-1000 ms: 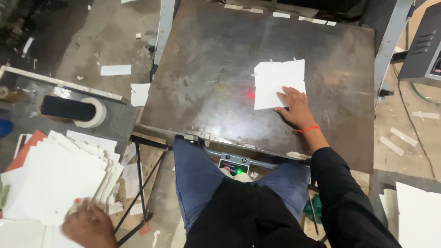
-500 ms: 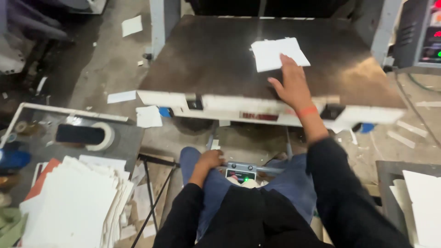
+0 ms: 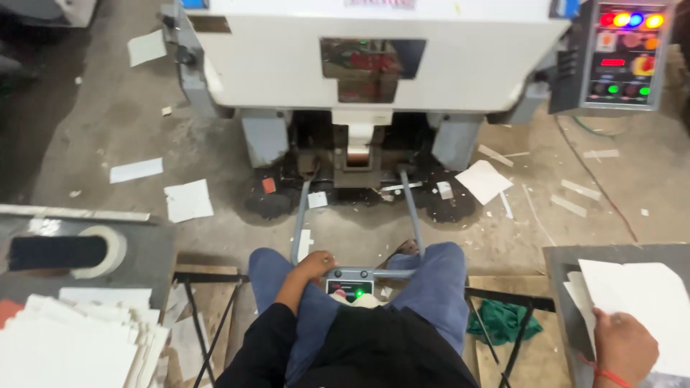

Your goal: Operating an industrial machine to press or cut stacks of paper folders.

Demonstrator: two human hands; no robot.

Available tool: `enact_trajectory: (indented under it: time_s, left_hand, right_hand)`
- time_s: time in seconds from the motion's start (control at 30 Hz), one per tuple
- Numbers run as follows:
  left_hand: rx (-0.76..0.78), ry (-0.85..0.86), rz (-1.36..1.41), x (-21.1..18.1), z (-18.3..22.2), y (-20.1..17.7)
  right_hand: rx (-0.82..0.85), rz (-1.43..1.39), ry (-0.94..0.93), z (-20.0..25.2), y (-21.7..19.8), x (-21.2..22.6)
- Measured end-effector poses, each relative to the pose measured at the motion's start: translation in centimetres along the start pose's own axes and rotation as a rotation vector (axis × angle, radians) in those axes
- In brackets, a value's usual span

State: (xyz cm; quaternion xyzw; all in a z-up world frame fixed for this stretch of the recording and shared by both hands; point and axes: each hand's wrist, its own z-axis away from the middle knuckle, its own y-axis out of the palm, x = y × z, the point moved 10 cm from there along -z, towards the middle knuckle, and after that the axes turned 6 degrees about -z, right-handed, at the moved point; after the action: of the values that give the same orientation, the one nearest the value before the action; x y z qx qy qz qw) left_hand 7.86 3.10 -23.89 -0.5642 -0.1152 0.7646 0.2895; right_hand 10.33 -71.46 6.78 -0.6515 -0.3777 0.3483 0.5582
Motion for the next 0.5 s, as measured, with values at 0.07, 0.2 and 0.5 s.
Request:
enact_trajectory:
  time_s: [0.07, 0.2, 0.5]
  left_hand:
    - [0.072, -0.159, 0.010, 1.1, 0.1, 0.7]
    - [0.047, -0.157, 0.059, -0.4, 1.3, -0.3]
    - [-0.126, -0.225, 0.186, -1.6, 3.8, -3.4]
  right_hand:
    - [0.061, -0.006, -0.107, -1.0, -1.2, 1.3]
    - [0.173, -0.016, -0.189, -3.7, -1.4, 0.7]
    - [0.102, 0.075, -0.838, -0.3, -0.1, 5.4]
